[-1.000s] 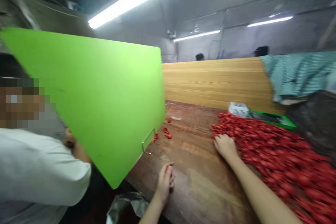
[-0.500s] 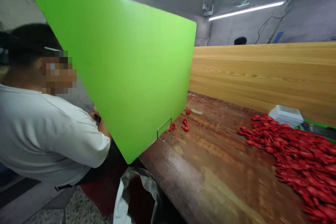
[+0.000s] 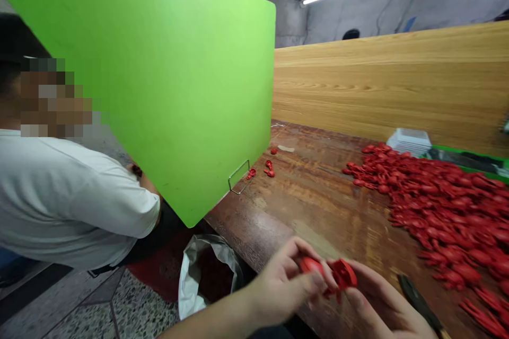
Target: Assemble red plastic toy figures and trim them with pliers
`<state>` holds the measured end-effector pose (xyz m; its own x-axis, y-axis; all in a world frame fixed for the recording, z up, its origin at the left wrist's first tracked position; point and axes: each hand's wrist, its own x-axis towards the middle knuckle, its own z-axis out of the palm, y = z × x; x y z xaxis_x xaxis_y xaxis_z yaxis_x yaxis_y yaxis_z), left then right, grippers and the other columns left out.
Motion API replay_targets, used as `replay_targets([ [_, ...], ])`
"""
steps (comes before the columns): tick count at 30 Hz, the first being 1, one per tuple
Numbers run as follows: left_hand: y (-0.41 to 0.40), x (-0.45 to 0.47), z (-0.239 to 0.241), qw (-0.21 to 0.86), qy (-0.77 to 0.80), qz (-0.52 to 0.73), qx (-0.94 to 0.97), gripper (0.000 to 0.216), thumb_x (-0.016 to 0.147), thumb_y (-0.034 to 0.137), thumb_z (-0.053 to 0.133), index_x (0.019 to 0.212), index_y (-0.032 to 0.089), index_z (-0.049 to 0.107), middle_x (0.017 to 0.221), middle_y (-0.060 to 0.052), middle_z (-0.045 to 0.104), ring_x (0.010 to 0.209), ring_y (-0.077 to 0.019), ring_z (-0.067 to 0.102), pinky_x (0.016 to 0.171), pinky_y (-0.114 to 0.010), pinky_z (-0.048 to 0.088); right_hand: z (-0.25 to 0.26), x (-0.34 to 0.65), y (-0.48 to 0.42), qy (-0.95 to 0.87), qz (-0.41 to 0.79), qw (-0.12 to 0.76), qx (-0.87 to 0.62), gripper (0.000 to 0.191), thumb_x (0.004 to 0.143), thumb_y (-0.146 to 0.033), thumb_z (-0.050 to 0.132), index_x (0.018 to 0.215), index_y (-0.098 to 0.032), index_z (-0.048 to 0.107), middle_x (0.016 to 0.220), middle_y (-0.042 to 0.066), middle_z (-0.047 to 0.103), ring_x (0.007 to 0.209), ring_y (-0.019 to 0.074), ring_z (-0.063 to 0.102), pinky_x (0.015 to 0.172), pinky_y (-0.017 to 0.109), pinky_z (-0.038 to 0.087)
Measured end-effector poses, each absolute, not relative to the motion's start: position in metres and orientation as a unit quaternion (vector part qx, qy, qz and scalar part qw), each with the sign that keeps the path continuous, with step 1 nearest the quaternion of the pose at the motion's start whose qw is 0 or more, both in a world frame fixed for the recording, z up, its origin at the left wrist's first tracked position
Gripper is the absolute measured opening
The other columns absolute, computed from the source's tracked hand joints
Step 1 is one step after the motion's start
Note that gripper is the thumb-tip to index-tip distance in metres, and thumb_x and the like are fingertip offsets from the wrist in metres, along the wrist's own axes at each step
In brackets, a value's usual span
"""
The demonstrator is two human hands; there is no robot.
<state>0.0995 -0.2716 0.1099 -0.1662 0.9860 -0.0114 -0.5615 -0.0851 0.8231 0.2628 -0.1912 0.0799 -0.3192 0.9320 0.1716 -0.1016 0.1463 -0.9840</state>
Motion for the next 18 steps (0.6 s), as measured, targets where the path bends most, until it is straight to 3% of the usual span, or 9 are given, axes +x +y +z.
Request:
replay_targets([
  [2,-0.278,0.085,0.131,0.529,0.339,0.724,0.285,0.053,0.074,0.056,0.098,0.104,0.017,0.077,0.097,-0.005,0.076,0.067,-0.0070,0.059,0.070,-0.022,0.051,0.108,0.241,-0.197,-0.544,0.606,0.474,-0.334,0.042,0.074,-0.053,0.097,0.104,-0.026,0.088,0.097,0.011,0.088,0.080,0.0287,0.085,0.063,0.026,0.069],
  [4,-0.284,0.071,0.150,0.477,0.351,0.775,0.222,0.047,0.066,0.047,0.104,0.100,0.021,0.084,0.091,0.000,0.077,0.067,-0.0034,0.060,0.067,-0.014,0.049,0.133,0.219,-0.202,-0.523,0.663,0.443,-0.301,0.044,0.077,-0.052,0.097,0.113,-0.027,0.087,0.104,0.011,0.088,0.087,0.0273,0.086,0.073,0.027,0.069],
  [8,-0.290,0.051,0.175,0.496,0.378,0.769,0.138,0.046,0.065,0.043,0.105,0.105,0.026,0.089,0.088,0.000,0.083,0.063,-0.0053,0.069,0.061,-0.013,0.058,0.163,0.183,-0.207,-0.498,0.726,0.419,-0.222,0.034,0.082,-0.052,0.094,0.105,-0.028,0.089,0.107,0.010,0.088,0.099,0.0269,0.085,0.089,0.033,0.069],
  [11,-0.293,0.046,0.182,0.478,0.422,0.764,0.101,0.050,0.055,0.039,0.109,0.098,0.025,0.090,0.096,-0.004,0.087,0.071,-0.0119,0.078,0.060,-0.016,0.064,0.170,0.170,-0.209,-0.478,0.736,0.434,-0.202,0.030,0.083,-0.051,0.093,0.104,-0.030,0.089,0.107,0.008,0.088,0.096,0.0242,0.085,0.089,0.032,0.069],
  [18,-0.297,0.040,0.184,0.421,0.483,0.765,0.068,0.059,0.037,0.043,0.112,0.088,0.022,0.090,0.082,-0.006,0.087,0.055,-0.0134,0.076,0.046,-0.017,0.062,0.170,0.163,-0.209,-0.473,0.747,0.414,-0.216,0.031,0.079,-0.052,0.095,0.102,-0.031,0.090,0.106,0.007,0.088,0.093,0.0220,0.085,0.087,0.031,0.069],
])
